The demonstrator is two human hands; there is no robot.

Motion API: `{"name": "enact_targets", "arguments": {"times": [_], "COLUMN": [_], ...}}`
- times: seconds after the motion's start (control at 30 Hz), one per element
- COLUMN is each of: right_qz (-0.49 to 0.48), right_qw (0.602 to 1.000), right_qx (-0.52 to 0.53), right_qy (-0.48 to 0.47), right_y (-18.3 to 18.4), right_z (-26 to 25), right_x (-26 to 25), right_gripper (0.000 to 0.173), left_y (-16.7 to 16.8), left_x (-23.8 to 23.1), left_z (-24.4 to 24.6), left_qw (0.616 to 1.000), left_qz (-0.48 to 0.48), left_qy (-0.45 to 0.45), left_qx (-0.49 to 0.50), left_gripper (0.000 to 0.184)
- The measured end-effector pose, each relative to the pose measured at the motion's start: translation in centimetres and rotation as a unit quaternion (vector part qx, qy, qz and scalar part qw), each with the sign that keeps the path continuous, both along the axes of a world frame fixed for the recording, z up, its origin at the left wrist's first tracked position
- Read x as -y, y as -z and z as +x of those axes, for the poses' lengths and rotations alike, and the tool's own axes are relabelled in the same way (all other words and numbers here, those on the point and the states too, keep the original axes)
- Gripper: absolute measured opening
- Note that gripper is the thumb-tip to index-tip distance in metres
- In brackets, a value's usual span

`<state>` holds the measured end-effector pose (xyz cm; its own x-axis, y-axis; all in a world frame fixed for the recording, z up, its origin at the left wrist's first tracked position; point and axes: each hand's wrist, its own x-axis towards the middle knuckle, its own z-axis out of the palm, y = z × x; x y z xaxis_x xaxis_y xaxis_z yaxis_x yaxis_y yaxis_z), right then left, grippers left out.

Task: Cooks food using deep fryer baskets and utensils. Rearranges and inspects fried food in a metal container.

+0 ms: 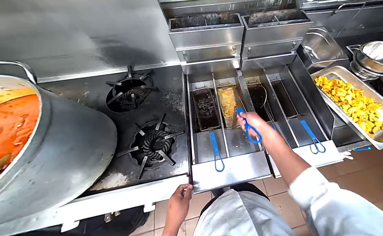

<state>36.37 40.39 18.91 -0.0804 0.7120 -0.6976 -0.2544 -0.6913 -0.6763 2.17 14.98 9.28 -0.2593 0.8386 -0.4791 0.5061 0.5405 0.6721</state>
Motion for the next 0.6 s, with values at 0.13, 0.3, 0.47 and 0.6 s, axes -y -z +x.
{"name": "enact_targets", "arguments": {"times": [0.13,0.3,0.47,0.6], "right_qz": [0.033,0.044,0.038,0.047], "right_qw": [0.998,0.998,0.999,0.999], "right_qx": [0.035,0.03,-0.01,0.009], "right_qy": [-0.036,-0.029,-0.009,-0.02], "right_y": [3.8,6.7,4.8,5.3], "right_z": [-1.5,-0.7,-1.0,-1.4], "right_x": [12.9,12.0,13.4,13.5], "right_gripper": [0.035,0.036,0.032,0.032], "left_y": [-0.4,-0.5,-1.9,-2.5], "left_x": [0.9,1.0,-1.2,-1.6], "left_z": [-0.8,-1.1,-2.0,-1.6], "left_qw": [0.999,0.999,0.997,0.997], "left_qz": [0.008,0.018,0.067,0.069], "left_qy": [-0.03,-0.032,-0.037,-0.032], "left_qx": [0.021,0.02,0.011,0.017], "left_gripper": [0.023,0.021,0.022,0.021]}}
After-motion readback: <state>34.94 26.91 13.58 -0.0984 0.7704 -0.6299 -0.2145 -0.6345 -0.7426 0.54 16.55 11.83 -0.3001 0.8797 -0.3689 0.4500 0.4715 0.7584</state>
